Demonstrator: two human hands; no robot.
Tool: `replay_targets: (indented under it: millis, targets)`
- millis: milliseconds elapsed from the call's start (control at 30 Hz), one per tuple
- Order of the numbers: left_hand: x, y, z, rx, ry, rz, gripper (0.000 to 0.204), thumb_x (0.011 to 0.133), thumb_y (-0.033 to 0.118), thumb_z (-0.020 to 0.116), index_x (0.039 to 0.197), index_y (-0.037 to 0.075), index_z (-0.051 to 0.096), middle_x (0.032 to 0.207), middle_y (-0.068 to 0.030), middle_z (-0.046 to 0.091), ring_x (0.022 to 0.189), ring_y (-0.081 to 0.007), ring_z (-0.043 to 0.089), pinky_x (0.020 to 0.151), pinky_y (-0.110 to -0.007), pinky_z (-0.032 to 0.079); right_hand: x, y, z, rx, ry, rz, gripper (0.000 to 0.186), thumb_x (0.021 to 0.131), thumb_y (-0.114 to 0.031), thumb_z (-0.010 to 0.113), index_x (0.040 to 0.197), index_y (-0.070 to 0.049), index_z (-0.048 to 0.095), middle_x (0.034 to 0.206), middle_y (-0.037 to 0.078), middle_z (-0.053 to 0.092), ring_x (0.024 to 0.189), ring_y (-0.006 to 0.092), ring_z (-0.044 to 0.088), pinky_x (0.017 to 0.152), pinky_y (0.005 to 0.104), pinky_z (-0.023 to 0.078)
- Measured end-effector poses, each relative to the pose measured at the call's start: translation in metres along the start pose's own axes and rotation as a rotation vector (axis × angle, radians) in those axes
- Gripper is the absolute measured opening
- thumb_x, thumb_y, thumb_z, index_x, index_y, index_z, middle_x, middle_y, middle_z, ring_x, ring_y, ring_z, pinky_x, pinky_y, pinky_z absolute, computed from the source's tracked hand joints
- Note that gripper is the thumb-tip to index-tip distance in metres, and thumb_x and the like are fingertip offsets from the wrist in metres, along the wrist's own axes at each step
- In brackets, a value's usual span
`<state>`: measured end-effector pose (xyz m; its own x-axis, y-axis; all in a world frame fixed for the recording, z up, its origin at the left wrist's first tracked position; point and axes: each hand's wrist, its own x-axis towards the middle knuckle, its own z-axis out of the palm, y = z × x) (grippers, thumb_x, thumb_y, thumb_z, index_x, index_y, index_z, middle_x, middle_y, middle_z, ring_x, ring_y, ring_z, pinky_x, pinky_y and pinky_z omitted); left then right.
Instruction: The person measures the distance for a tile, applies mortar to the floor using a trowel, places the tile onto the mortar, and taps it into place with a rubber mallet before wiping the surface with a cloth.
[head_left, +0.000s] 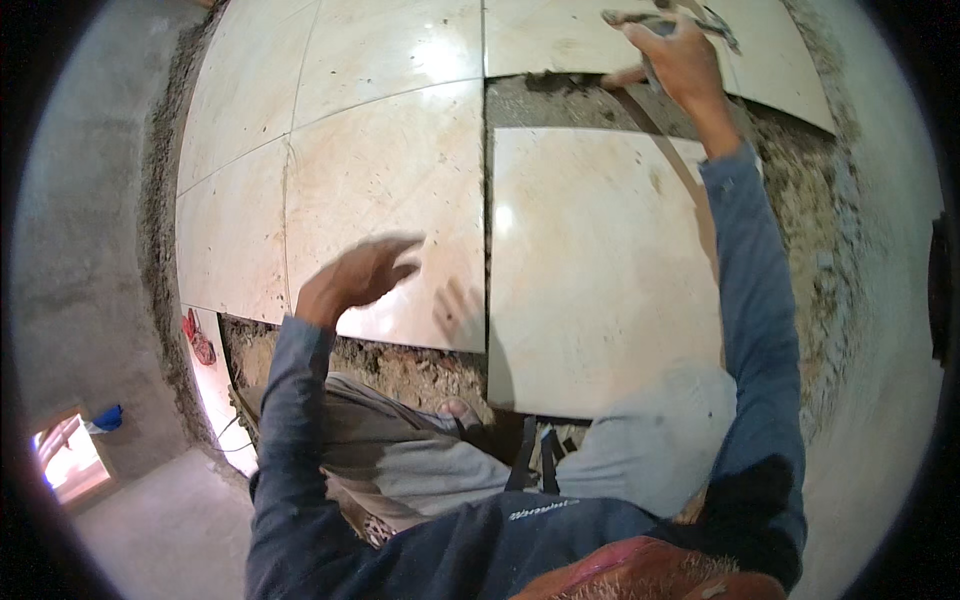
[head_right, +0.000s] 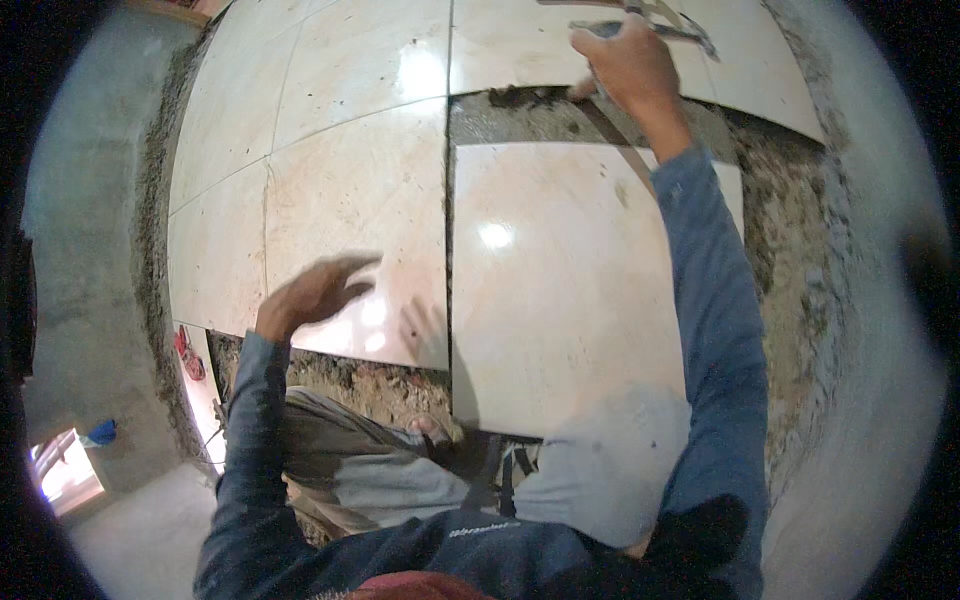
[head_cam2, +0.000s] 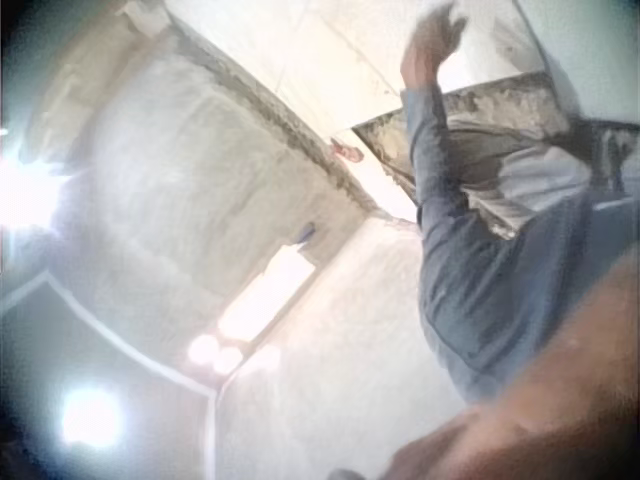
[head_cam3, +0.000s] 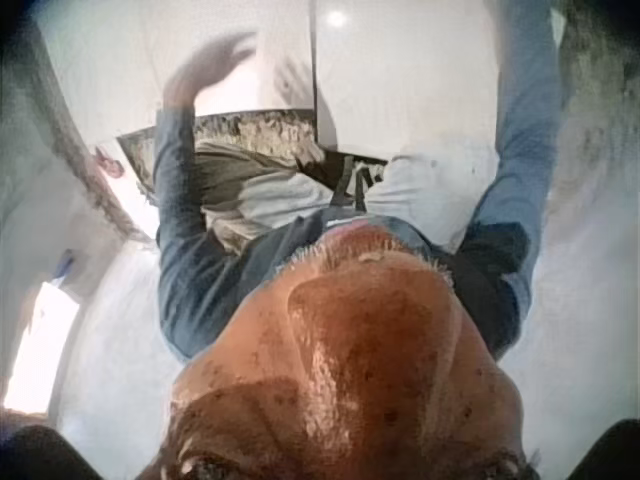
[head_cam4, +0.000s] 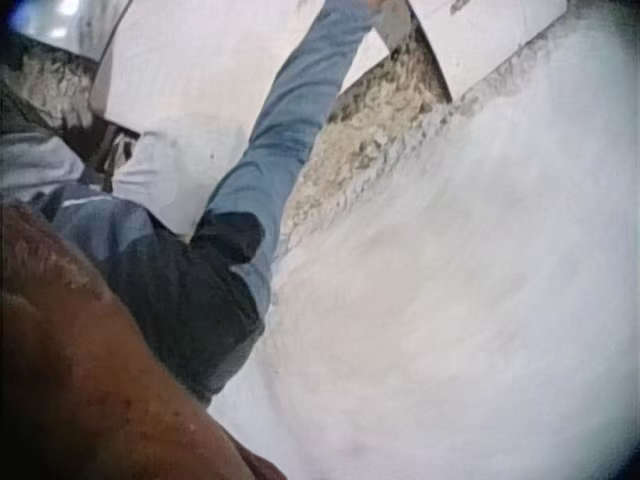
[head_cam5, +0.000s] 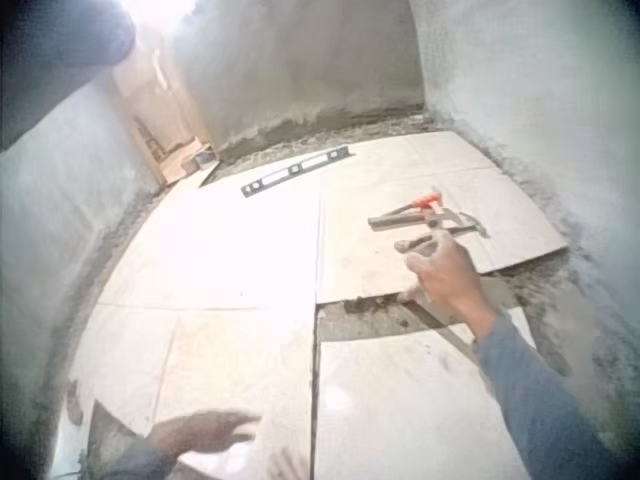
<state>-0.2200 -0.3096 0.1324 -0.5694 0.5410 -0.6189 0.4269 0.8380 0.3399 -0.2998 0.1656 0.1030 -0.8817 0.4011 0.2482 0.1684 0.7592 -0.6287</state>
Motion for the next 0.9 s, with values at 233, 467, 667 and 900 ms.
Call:
replay_targets:
  millis: [233, 467, 667, 900]
  targets:
    - [-0.068, 0.065, 0.018, -0.081, 0.163, -0.037, 0.056, 0.101, 0.036, 0.063, 0.147, 0.006, 0.052, 0.145, -0.0196, 0.058, 0.134, -0.0356, 0.056, 0.110, -0.045, 0.046, -0.065, 0.128, -0.121, 0.504, 0.158, 0.160, 0.066, 0.088, -0.049, 0.074, 0.124, 0.006, 0.064, 0.108, 0.019, 0.073, 0.097, 0.0280, 0.072, 0.086, 0.0390, 0.056]
    - [-0.060, 0.084, 0.019, 0.011, 0.010, -0.188, 0.057, 0.102, 0.039, 0.061, 0.148, 0.006, 0.052, 0.145, -0.0202, 0.057, 0.136, -0.0362, 0.054, 0.111, -0.045, 0.045, -0.323, 0.106, -0.311, -0.202, 0.428, 0.398, 0.061, 0.091, -0.046, 0.074, 0.129, -0.001, 0.063, 0.125, 0.019, 0.067, 0.115, 0.0267, 0.065, 0.100, 0.0385, 0.049]
    - [-0.009, 0.109, 0.031, 0.038, 0.116, 0.051, 0.056, 0.103, 0.038, 0.060, 0.145, 0.003, 0.054, 0.142, -0.0239, 0.059, 0.133, -0.0367, 0.056, 0.108, -0.042, 0.046, -0.551, 0.127, -0.310, -0.845, 0.089, 0.470, 0.067, 0.087, -0.041, 0.078, 0.136, -0.002, 0.057, 0.122, 0.021, 0.066, 0.111, 0.0399, 0.063, 0.095, 0.0462, 0.052]
    - [0.019, 0.138, 0.050, 0.035, -0.088, 0.037, 0.065, 0.105, 0.048, 0.052, 0.151, 0.003, 0.046, 0.149, -0.0233, 0.053, 0.138, -0.0339, 0.051, 0.112, -0.043, 0.041, -0.756, 0.182, -0.282, -0.969, -0.272, 0.472, 0.043, 0.094, -0.021, 0.066, 0.133, -0.006, 0.058, 0.122, 0.019, 0.065, 0.116, 0.0403, 0.060, 0.099, 0.0515, 0.050]
